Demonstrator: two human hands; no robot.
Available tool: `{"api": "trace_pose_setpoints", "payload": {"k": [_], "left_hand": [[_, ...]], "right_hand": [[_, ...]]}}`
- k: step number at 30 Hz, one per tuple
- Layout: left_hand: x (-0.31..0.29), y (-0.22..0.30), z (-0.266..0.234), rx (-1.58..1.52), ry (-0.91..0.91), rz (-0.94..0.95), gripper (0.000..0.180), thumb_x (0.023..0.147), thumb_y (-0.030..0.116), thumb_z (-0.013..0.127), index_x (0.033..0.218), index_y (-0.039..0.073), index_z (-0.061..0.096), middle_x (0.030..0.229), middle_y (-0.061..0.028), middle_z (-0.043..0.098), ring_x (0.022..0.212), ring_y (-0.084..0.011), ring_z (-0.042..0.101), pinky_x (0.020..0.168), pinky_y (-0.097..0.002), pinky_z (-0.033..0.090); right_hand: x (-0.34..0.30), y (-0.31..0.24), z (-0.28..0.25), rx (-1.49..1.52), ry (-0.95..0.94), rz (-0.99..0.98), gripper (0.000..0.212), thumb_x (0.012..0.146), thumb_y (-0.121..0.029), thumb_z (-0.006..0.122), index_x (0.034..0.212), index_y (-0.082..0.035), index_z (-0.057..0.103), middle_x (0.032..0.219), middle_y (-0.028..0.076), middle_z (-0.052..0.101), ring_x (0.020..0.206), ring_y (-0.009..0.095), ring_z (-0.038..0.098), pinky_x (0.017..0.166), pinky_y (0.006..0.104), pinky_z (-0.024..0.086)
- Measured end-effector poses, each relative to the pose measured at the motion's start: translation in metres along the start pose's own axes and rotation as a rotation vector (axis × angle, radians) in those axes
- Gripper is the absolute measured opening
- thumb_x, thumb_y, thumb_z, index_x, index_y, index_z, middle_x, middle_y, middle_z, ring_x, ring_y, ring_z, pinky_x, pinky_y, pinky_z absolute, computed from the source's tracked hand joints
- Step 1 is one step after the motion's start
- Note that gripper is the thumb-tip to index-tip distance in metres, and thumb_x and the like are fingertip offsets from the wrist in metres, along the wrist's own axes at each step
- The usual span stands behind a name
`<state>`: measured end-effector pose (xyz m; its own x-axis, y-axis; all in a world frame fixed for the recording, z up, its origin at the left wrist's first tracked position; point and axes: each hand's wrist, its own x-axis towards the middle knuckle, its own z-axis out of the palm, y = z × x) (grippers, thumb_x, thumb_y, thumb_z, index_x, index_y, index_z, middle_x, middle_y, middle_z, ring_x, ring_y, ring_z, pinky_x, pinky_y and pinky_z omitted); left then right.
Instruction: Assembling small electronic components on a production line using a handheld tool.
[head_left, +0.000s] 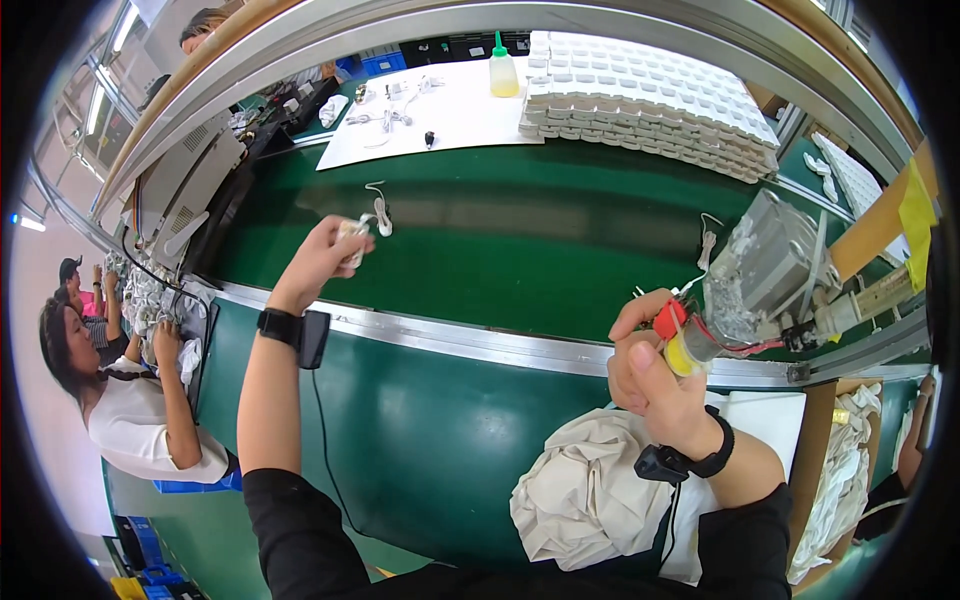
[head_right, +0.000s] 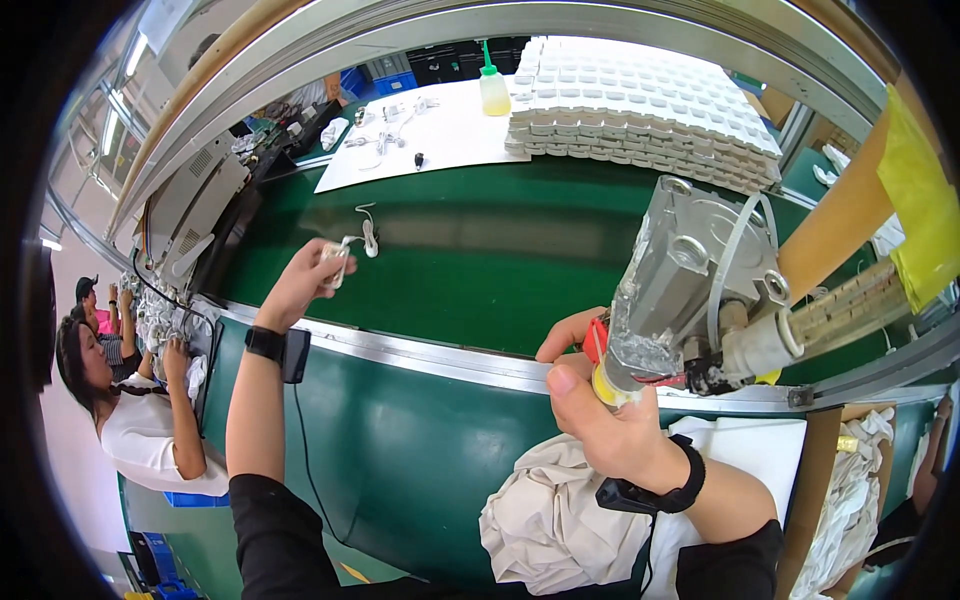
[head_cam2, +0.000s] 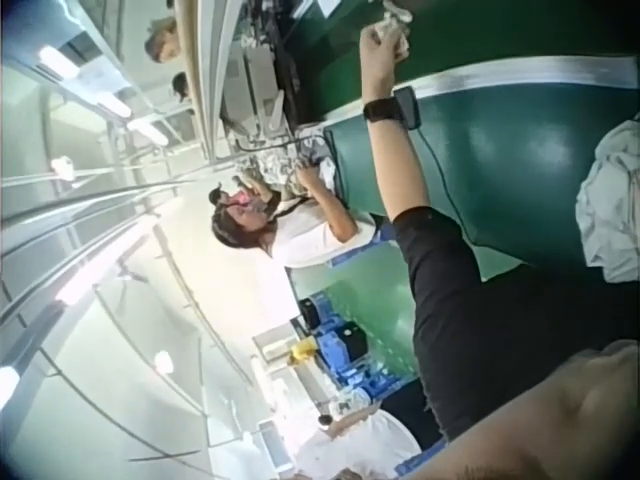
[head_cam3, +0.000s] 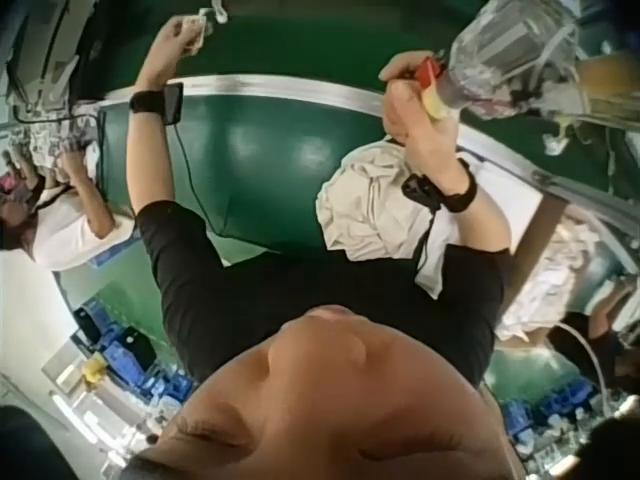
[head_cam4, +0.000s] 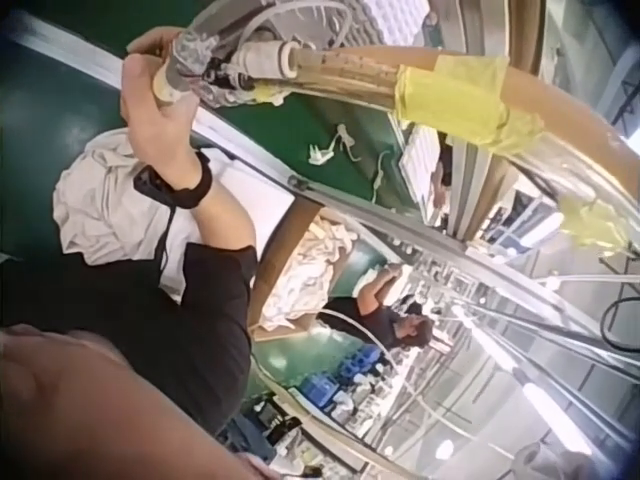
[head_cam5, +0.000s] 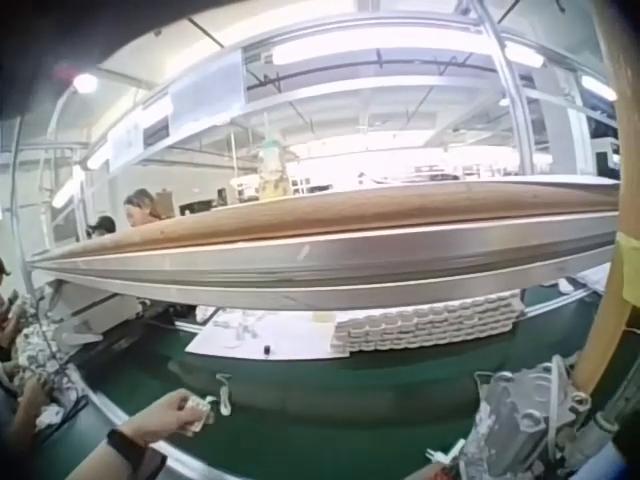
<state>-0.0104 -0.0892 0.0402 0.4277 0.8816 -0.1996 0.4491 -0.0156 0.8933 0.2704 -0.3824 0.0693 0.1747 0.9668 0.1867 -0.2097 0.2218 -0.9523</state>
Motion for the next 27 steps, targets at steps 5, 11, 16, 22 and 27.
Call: {"api": "trace_pose_setpoints", "payload": {"k": [5,11,16,22,27], "left_hand": [[-0.008,0.051,0.090,-0.391,-0.292,0.069,0.033,0.092,0.023,0.054,0.118,0.004,0.049,0.102,-0.0049,0.063,0.087,-0.0094,0.059,0.059,-0.0175,0.043],[-0.055,0.029,0.217,-0.752,-0.450,-0.135,0.030,0.094,0.024,0.052,0.119,0.009,0.046,0.100,-0.0031,0.060,0.089,-0.0109,0.059,0.065,-0.0232,0.049],[-0.099,0.011,0.260,-0.999,-0.623,-0.307,0.031,0.095,0.019,0.048,0.124,0.009,0.042,0.112,-0.0064,0.057,0.104,-0.0162,0.058,0.074,-0.0281,0.054],[-0.119,0.007,0.273,-0.967,-0.843,-0.229,0.035,0.095,0.011,0.044,0.130,0.009,0.037,0.125,-0.0102,0.050,0.117,-0.0208,0.051,0.082,-0.0319,0.054],[-0.126,0.007,0.273,-0.871,-0.898,-0.115,0.040,0.094,0.004,0.044,0.132,0.008,0.033,0.129,-0.0109,0.047,0.119,-0.0207,0.049,0.083,-0.0322,0.055]], "right_hand": [[-0.002,-0.003,-0.004,-0.004,0.021,-0.011,0.028,0.091,-0.026,0.052,0.099,-0.003,0.039,0.051,-0.002,0.034,0.040,0.004,0.029,0.037,0.0212,0.023],[0.002,-0.004,-0.011,-0.012,0.067,-0.011,0.030,0.092,-0.027,0.053,0.101,-0.002,0.039,0.052,-0.002,0.035,0.041,0.004,0.029,0.038,0.0213,0.023],[0.010,-0.013,-0.021,0.001,0.084,-0.022,0.030,0.092,-0.027,0.052,0.102,-0.002,0.039,0.053,-0.002,0.036,0.041,0.004,0.030,0.039,0.0207,0.024],[0.018,0.001,-0.031,-0.044,0.124,-0.040,0.030,0.092,-0.028,0.053,0.100,-0.003,0.038,0.053,-0.002,0.036,0.042,0.004,0.030,0.039,0.0205,0.024],[0.014,0.011,-0.031,-0.025,0.100,-0.106,0.030,0.091,-0.029,0.054,0.097,-0.005,0.037,0.052,-0.002,0.037,0.042,0.004,0.030,0.039,0.0206,0.024]]}}
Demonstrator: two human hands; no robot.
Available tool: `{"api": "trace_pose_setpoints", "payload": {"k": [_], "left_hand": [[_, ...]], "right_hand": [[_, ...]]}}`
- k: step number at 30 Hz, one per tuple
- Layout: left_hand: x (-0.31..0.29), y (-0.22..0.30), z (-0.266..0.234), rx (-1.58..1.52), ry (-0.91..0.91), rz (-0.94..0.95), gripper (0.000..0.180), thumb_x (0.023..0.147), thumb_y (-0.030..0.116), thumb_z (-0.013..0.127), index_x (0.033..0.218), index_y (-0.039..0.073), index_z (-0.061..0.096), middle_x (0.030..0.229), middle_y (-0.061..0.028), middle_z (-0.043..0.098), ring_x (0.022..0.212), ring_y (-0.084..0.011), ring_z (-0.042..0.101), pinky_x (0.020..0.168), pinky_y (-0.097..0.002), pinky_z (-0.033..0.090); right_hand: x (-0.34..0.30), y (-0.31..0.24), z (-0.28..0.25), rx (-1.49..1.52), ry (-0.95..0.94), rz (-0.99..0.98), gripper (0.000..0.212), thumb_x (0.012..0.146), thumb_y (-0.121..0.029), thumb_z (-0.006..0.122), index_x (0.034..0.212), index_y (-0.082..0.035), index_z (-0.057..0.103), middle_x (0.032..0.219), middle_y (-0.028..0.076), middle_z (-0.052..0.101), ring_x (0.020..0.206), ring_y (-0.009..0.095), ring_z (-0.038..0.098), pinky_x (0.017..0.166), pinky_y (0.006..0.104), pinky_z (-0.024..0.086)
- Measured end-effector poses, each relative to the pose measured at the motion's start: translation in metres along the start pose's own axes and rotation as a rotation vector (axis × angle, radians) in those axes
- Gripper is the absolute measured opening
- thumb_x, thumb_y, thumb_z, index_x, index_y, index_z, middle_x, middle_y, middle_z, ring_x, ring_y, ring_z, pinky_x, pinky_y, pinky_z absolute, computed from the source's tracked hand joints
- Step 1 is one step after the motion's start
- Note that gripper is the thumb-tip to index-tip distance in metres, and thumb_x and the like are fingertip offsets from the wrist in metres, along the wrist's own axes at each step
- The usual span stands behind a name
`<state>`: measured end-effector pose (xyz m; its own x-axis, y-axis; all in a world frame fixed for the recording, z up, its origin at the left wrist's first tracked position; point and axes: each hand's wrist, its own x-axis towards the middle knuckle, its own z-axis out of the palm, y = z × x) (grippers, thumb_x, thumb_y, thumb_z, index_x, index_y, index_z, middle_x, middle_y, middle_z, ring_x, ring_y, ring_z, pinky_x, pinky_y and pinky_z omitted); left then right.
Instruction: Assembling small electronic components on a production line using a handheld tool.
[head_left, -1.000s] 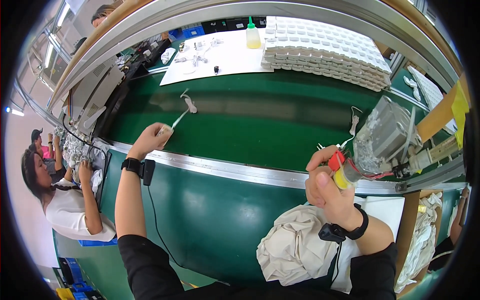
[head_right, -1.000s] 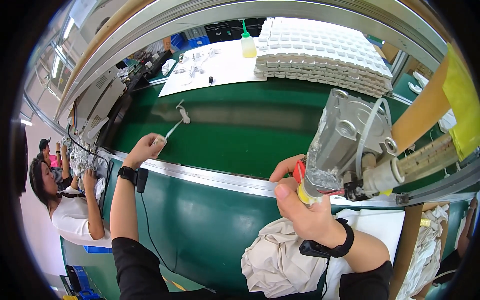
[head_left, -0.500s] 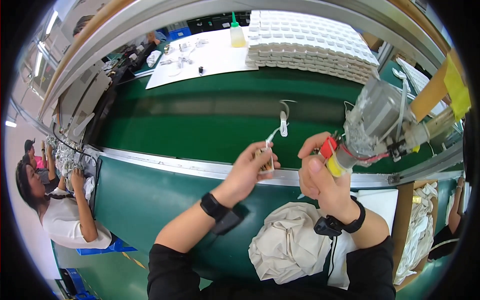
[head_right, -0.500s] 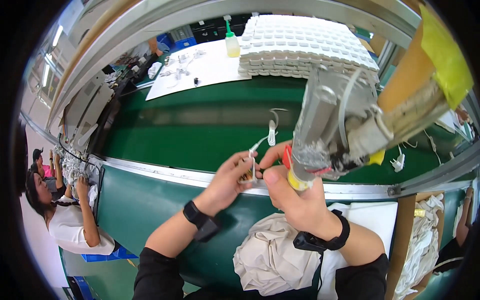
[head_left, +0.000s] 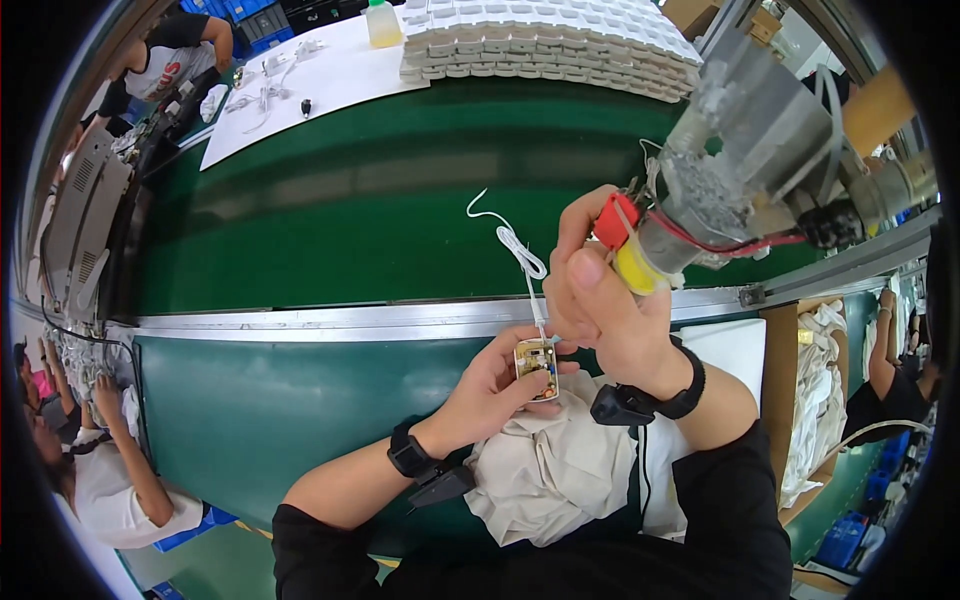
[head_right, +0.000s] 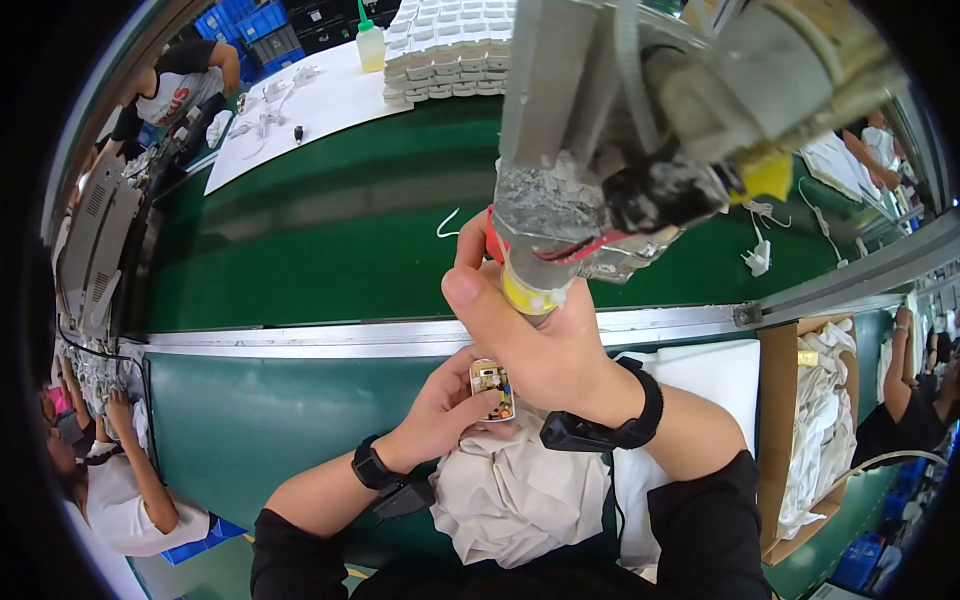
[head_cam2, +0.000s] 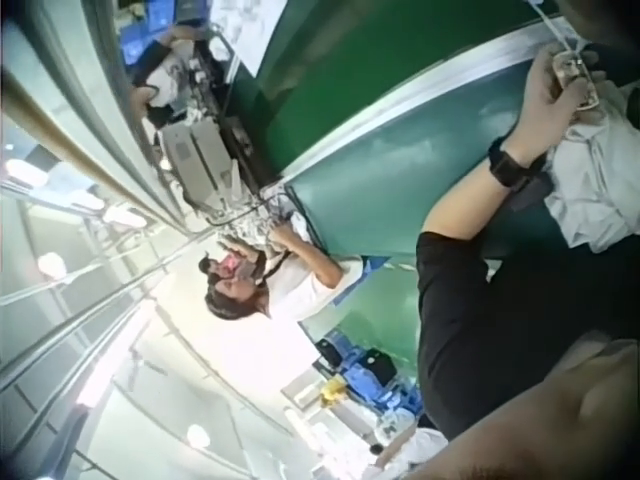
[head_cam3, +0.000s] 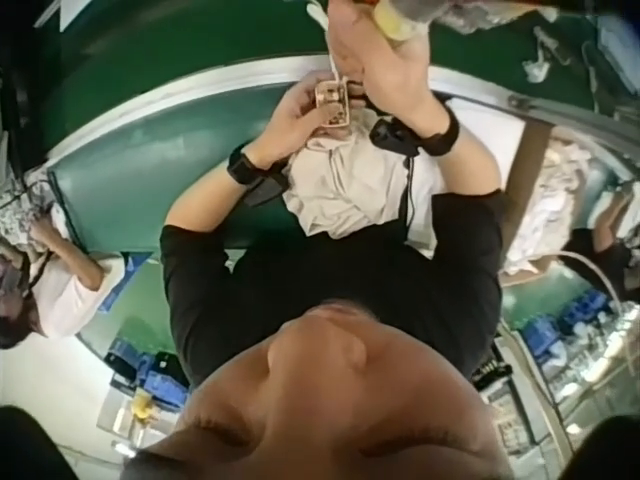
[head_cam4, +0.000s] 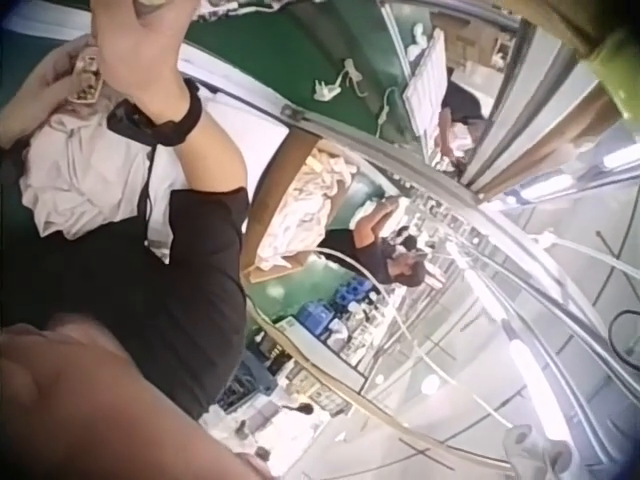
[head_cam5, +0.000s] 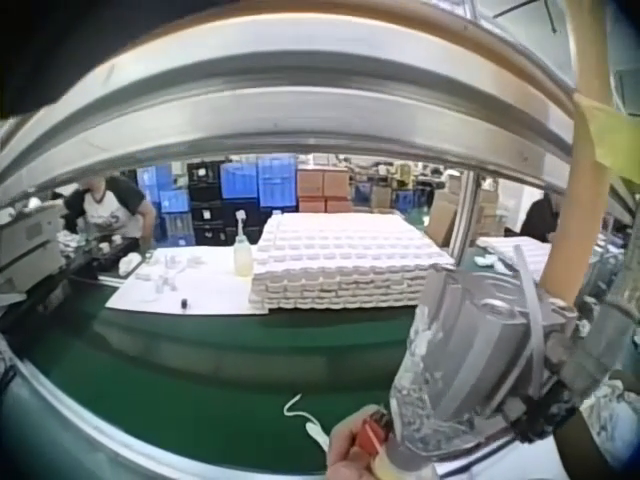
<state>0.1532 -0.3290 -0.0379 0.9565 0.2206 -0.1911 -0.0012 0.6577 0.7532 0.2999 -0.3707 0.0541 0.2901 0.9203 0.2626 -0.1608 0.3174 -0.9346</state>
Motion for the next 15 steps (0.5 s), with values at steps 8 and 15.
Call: {"api": "trace_pose_setpoints", "payload": {"k": [8,15], "left_hand": [[-0.0015,0.0021,-0.0014,0.019,-0.018,0.032,0.041,0.093,0.002,0.045,0.131,0.007,0.032,0.128,-0.0102,0.047,0.118,-0.0195,0.049,0.084,-0.0314,0.055],[-0.0008,0.0011,0.0001,0.029,-0.024,0.027,0.039,0.093,0.001,0.045,0.129,0.007,0.034,0.127,-0.0102,0.048,0.118,-0.0192,0.050,0.084,-0.0314,0.055]], "right_hand": [[0.0016,0.0022,0.0019,-0.004,-0.016,-0.016,0.032,0.090,-0.030,0.056,0.095,-0.007,0.036,0.050,-0.002,0.036,0.040,0.004,0.029,0.038,0.0206,0.023],[0.0000,0.0046,-0.0004,-0.053,-0.024,-0.035,0.033,0.091,-0.031,0.055,0.097,-0.006,0.036,0.049,-0.002,0.036,0.040,0.004,0.029,0.037,0.0208,0.023]]}}
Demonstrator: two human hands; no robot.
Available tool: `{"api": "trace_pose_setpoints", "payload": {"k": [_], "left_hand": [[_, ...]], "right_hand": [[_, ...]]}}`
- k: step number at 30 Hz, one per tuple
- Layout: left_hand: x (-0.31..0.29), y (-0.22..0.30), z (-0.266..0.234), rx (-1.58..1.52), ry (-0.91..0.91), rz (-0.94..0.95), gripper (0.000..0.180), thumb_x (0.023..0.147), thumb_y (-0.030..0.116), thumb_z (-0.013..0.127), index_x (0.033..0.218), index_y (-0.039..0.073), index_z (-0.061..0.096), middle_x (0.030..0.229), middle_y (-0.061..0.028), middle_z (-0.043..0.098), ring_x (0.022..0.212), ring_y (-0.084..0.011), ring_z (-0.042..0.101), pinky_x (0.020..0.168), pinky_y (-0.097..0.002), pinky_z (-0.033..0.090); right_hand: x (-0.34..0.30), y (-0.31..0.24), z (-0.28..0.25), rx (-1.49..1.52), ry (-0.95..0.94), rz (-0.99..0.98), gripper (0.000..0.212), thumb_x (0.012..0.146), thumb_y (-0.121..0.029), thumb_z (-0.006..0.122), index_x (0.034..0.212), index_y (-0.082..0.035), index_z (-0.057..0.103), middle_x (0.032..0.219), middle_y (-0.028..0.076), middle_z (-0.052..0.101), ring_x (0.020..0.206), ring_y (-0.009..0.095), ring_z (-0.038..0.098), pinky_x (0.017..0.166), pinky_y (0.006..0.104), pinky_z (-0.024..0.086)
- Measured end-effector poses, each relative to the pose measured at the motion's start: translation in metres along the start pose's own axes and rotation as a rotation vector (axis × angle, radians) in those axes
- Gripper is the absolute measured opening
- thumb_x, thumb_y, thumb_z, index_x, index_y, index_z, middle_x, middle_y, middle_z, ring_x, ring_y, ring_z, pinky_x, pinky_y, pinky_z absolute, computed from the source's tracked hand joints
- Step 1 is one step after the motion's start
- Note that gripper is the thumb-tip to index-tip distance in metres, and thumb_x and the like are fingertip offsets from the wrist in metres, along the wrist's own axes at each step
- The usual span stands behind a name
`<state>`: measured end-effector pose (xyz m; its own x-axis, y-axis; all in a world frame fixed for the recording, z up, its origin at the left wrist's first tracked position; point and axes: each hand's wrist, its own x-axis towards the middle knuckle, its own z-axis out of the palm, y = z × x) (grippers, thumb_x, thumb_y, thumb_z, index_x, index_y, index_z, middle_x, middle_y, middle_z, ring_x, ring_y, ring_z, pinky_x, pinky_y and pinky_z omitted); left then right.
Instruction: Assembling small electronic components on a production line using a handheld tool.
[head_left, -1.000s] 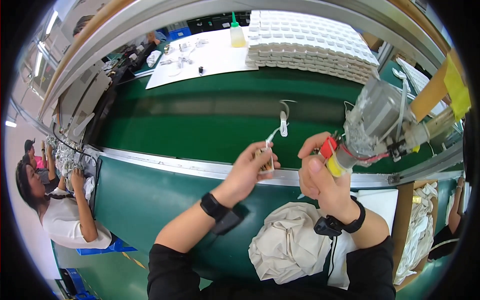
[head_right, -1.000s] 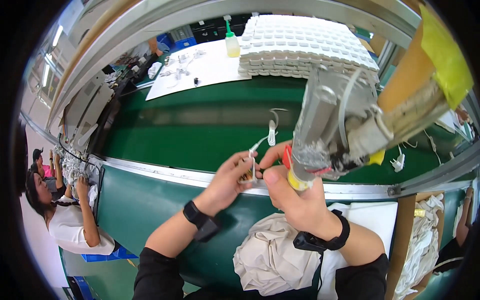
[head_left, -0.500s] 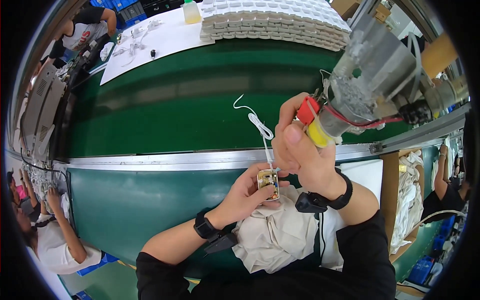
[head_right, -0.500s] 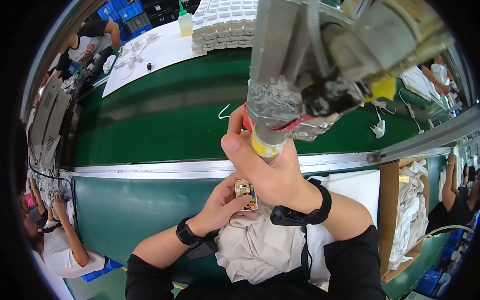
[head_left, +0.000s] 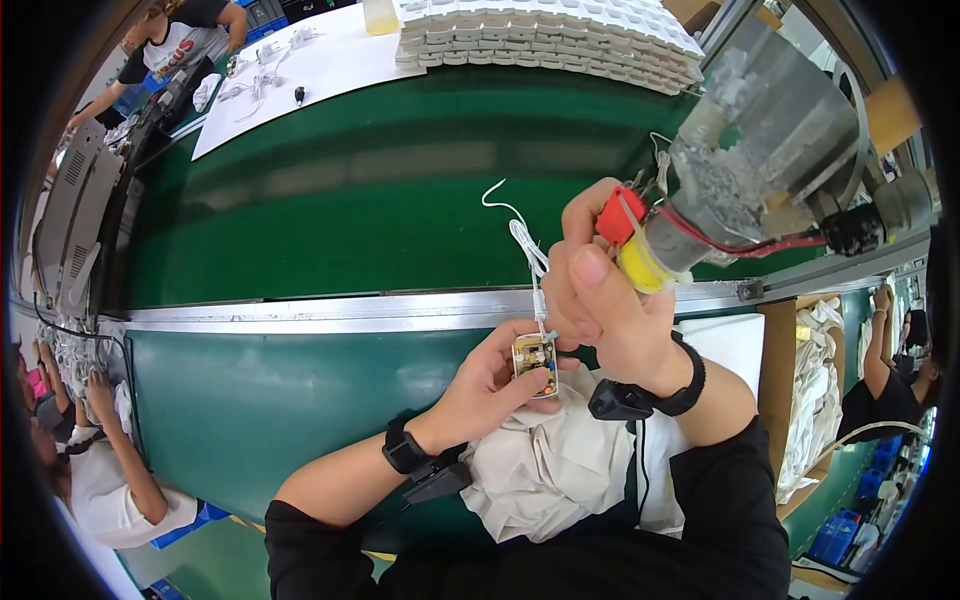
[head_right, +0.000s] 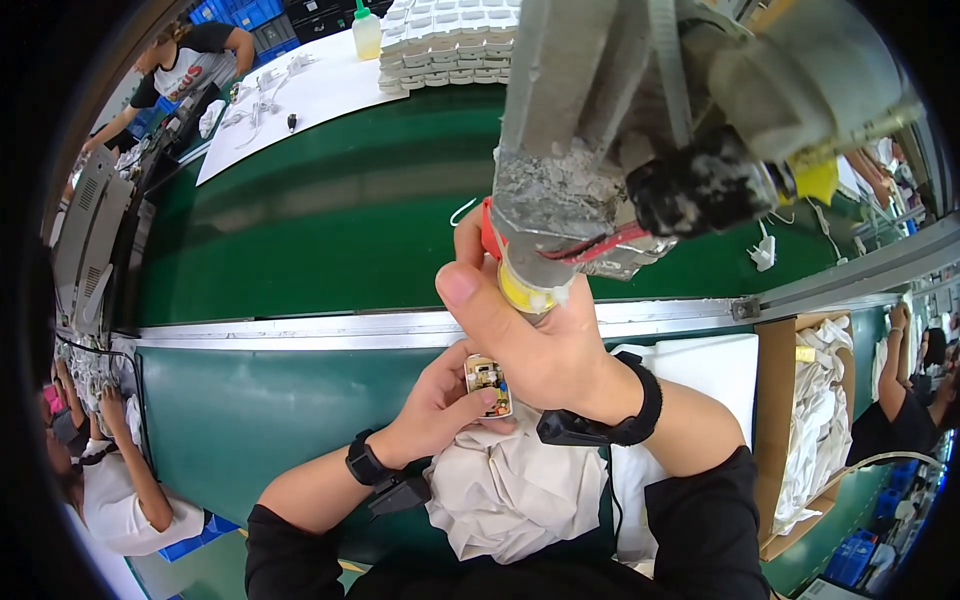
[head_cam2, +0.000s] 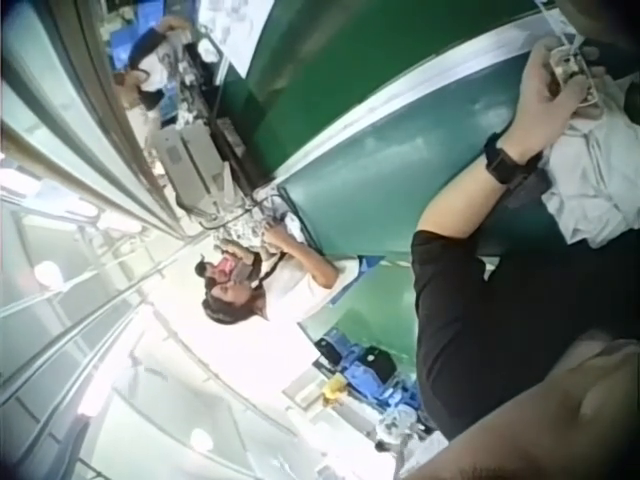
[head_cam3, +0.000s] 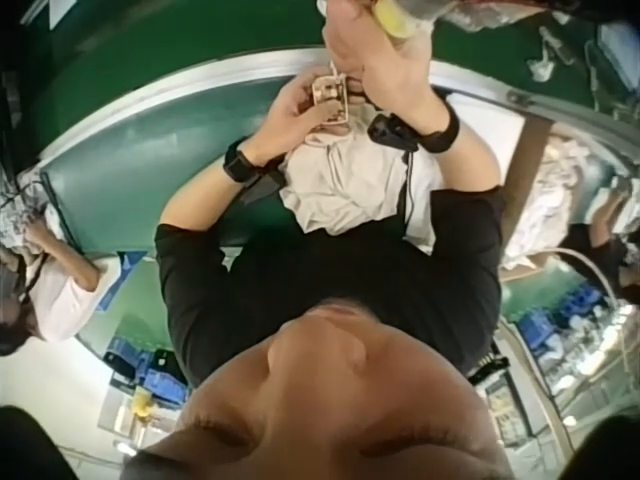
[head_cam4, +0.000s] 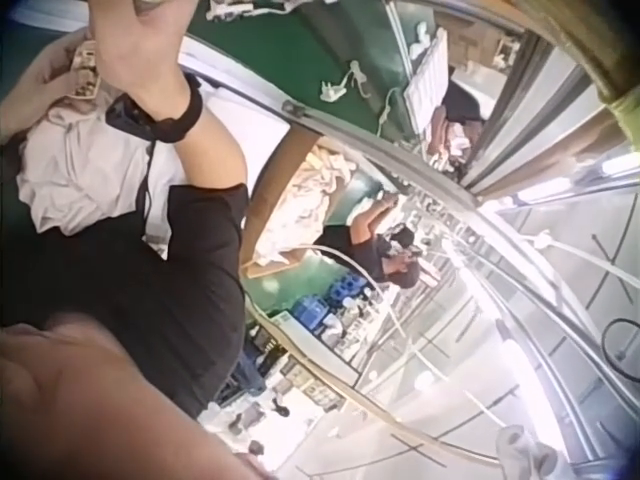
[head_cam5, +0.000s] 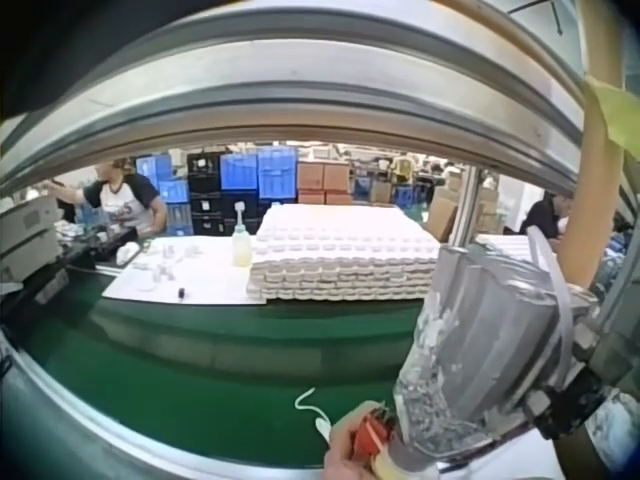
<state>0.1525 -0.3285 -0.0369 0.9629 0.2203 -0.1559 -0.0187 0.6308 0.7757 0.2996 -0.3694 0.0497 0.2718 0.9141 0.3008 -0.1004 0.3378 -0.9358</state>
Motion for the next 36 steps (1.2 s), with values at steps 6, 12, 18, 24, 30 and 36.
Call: {"api": "trace_pose_setpoints", "payload": {"k": [6,12,18,24,30,36], "left_hand": [[0.001,0.001,0.003,-0.036,0.047,-0.008,0.039,0.092,0.000,0.044,0.129,0.006,0.034,0.120,-0.0085,0.051,0.113,-0.0177,0.052,0.082,-0.0328,0.056],[0.004,-0.002,-0.009,-0.114,0.154,0.028,0.038,0.092,0.001,0.043,0.129,0.006,0.037,0.112,-0.0067,0.052,0.103,-0.0149,0.055,0.080,-0.0344,0.057],[0.002,0.000,-0.010,-0.180,0.165,0.082,0.037,0.092,0.002,0.042,0.129,0.006,0.038,0.109,-0.0068,0.053,0.099,-0.0143,0.056,0.079,-0.0353,0.057],[0.001,0.002,-0.010,-0.200,0.150,0.083,0.037,0.092,0.002,0.041,0.129,0.005,0.038,0.109,-0.0072,0.053,0.102,-0.0150,0.056,0.079,-0.0355,0.057],[0.003,-0.001,-0.013,-0.191,0.117,0.076,0.039,0.093,0.004,0.039,0.132,0.005,0.034,0.118,-0.0092,0.050,0.109,-0.0179,0.053,0.084,-0.0387,0.055],[0.003,-0.003,-0.012,-0.415,-0.036,0.060,0.042,0.096,0.011,0.035,0.136,0.006,0.027,0.131,-0.0117,0.041,0.120,-0.0227,0.047,0.097,-0.0450,0.045]], "right_hand": [[-0.002,-0.007,0.004,0.087,0.021,0.003,0.025,0.090,-0.022,0.054,0.096,-0.003,0.040,0.064,0.001,0.041,0.050,0.005,0.035,0.046,0.0216,0.028],[-0.009,-0.015,0.008,0.189,0.039,0.038,0.015,0.088,-0.010,0.055,0.094,0.000,0.045,0.084,0.004,0.048,0.064,0.005,0.042,0.058,0.0225,0.035],[-0.010,-0.013,0.011,0.151,0.028,0.069,0.018,0.089,-0.014,0.054,0.095,-0.001,0.043,0.080,0.004,0.046,0.060,0.005,0.041,0.055,0.0223,0.034],[-0.012,-0.013,0.010,0.113,0.031,0.089,0.021,0.090,-0.018,0.053,0.097,-0.001,0.042,0.075,0.003,0.044,0.057,0.005,0.039,0.053,0.0222,0.032],[-0.013,-0.013,0.008,0.076,0.045,0.110,0.025,0.090,-0.022,0.052,0.099,-0.002,0.040,0.071,0.002,0.042,0.054,0.005,0.038,0.050,0.0220,0.031],[-0.020,-0.012,0.015,0.041,0.044,0.133,0.029,0.091,-0.026,0.051,0.100,-0.002,0.038,0.067,0.001,0.040,0.051,0.005,0.036,0.047,0.0219,0.029]]}}
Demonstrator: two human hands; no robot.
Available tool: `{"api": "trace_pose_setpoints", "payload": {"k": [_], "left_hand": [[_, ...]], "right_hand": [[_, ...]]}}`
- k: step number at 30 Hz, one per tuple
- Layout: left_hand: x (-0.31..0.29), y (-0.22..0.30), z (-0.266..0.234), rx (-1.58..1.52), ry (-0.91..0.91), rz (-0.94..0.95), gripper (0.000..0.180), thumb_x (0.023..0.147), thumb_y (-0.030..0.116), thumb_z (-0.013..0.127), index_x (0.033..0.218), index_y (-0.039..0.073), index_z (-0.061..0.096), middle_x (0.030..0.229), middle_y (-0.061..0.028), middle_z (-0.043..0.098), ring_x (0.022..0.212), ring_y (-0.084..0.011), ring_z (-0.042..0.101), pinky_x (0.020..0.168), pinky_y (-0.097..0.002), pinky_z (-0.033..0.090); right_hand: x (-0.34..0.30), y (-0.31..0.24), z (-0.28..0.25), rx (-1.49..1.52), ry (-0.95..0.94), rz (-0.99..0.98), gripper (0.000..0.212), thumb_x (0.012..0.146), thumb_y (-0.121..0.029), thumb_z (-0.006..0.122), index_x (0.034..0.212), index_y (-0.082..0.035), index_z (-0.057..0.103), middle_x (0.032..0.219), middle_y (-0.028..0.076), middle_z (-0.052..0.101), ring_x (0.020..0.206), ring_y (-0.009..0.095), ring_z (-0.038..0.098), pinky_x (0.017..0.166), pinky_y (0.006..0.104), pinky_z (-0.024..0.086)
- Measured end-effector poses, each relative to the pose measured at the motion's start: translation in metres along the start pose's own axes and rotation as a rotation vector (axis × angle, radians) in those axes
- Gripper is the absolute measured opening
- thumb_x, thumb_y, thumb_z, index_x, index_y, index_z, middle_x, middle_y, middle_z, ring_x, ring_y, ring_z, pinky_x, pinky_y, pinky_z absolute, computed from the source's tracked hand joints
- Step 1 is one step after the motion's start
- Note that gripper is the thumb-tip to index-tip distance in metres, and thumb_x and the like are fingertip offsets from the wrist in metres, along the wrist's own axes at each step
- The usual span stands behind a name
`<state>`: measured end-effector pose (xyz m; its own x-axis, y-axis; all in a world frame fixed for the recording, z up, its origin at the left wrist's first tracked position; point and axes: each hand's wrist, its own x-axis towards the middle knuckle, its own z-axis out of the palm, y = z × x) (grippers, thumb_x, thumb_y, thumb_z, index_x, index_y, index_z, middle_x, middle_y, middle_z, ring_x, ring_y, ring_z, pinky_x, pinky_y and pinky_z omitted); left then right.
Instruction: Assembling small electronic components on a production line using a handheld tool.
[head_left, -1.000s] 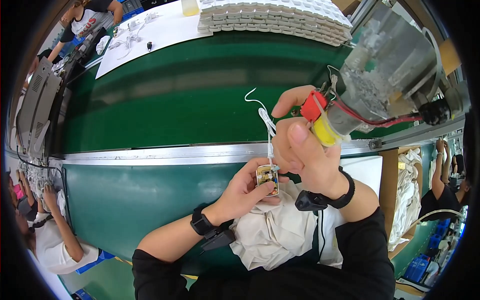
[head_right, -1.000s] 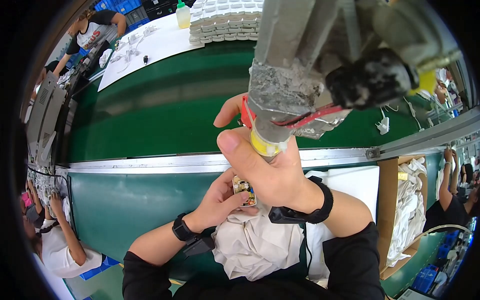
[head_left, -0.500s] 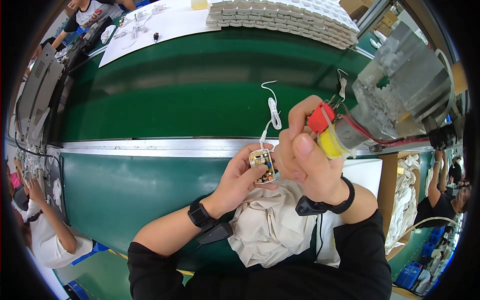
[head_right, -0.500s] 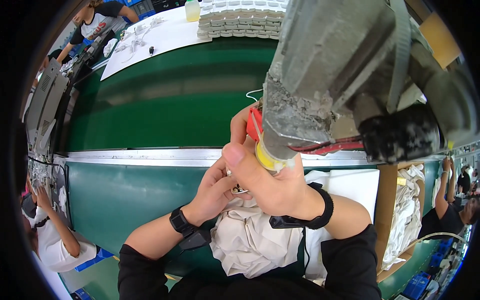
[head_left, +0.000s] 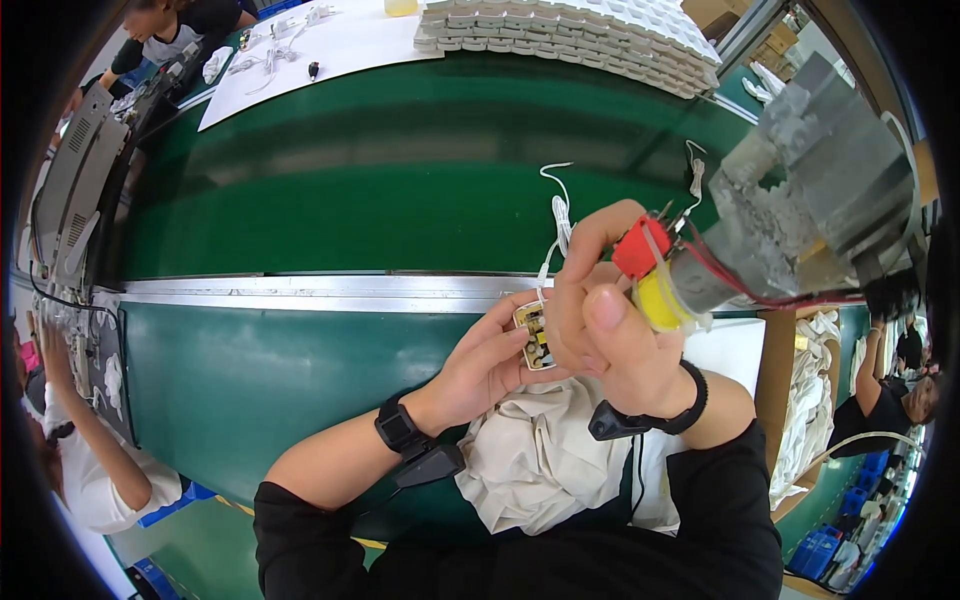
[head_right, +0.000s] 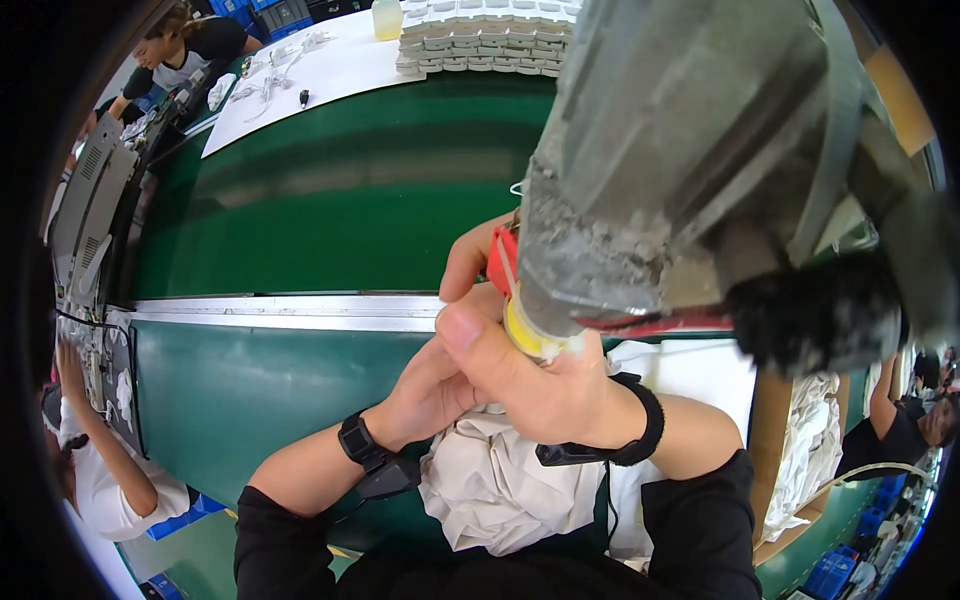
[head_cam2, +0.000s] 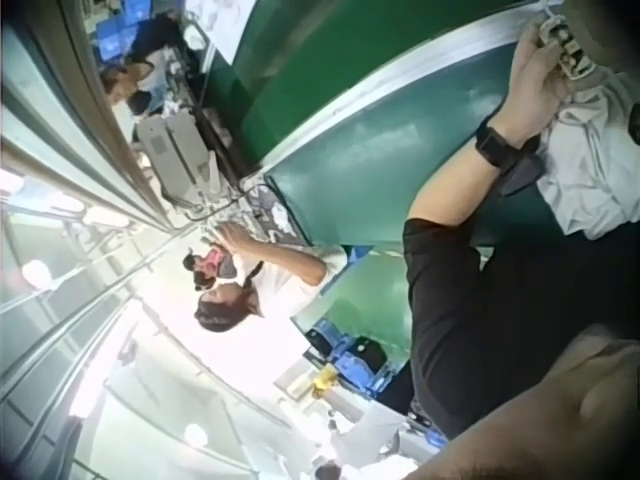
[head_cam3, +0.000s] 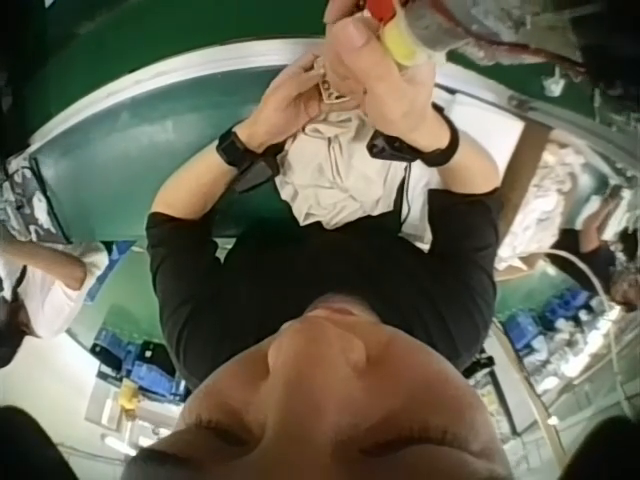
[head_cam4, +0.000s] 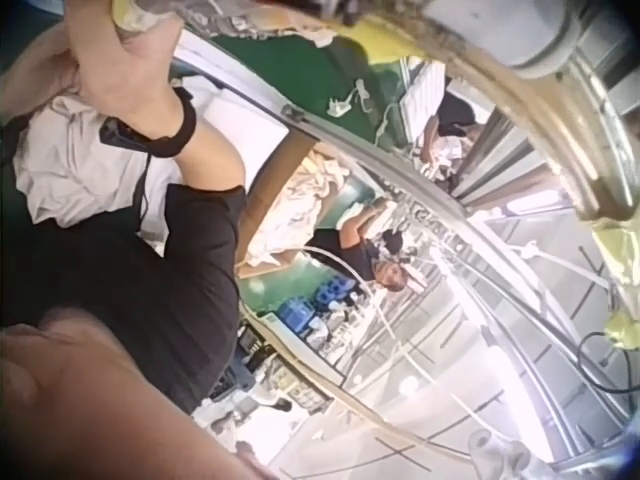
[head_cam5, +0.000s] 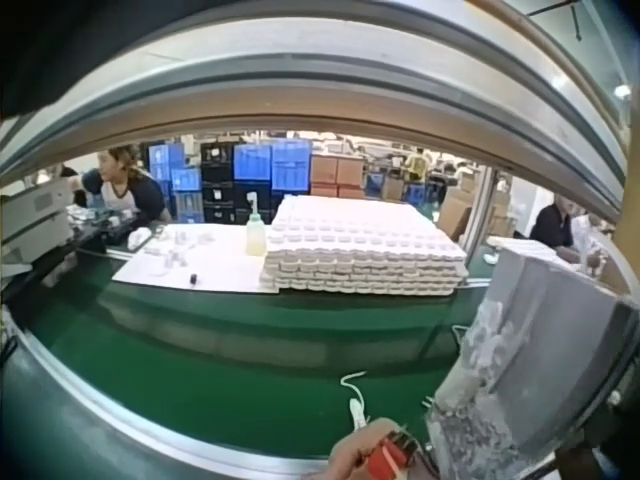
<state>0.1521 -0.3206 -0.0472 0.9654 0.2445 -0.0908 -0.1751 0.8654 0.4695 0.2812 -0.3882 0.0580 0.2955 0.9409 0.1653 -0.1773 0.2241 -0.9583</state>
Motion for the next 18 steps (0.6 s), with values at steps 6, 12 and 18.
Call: {"api": "trace_pose_setpoints", "payload": {"k": [6,12,18], "left_hand": [[-0.0013,0.0028,0.0016,-0.039,-0.049,-0.021,0.045,0.097,0.017,0.035,0.139,0.007,0.022,0.135,-0.0131,0.037,0.124,-0.0248,0.043,0.102,-0.0465,0.040],[-0.0008,-0.0014,-0.0016,-0.077,-0.074,-0.021,0.045,0.097,0.016,0.034,0.139,0.007,0.022,0.136,-0.0138,0.036,0.125,-0.0251,0.043,0.103,-0.0459,0.039],[0.0011,0.0013,0.0003,-0.065,-0.063,-0.016,0.043,0.096,0.014,0.036,0.137,0.009,0.026,0.135,-0.0132,0.038,0.123,-0.0245,0.044,0.102,-0.0451,0.039]], "right_hand": [[-0.0016,0.0011,0.0009,-0.040,0.002,0.021,0.032,0.091,-0.030,0.050,0.102,-0.002,0.037,0.062,0.000,0.038,0.048,0.005,0.034,0.045,0.0217,0.028],[-0.0033,0.0004,0.0014,-0.074,0.010,0.035,0.036,0.092,-0.034,0.049,0.104,-0.003,0.035,0.058,-0.001,0.036,0.044,0.005,0.033,0.042,0.0216,0.026],[-0.0012,0.0007,-0.0017,-0.072,-0.005,0.029,0.040,0.093,-0.038,0.048,0.105,-0.003,0.034,0.054,-0.002,0.034,0.041,0.005,0.031,0.039,0.0214,0.025]]}}
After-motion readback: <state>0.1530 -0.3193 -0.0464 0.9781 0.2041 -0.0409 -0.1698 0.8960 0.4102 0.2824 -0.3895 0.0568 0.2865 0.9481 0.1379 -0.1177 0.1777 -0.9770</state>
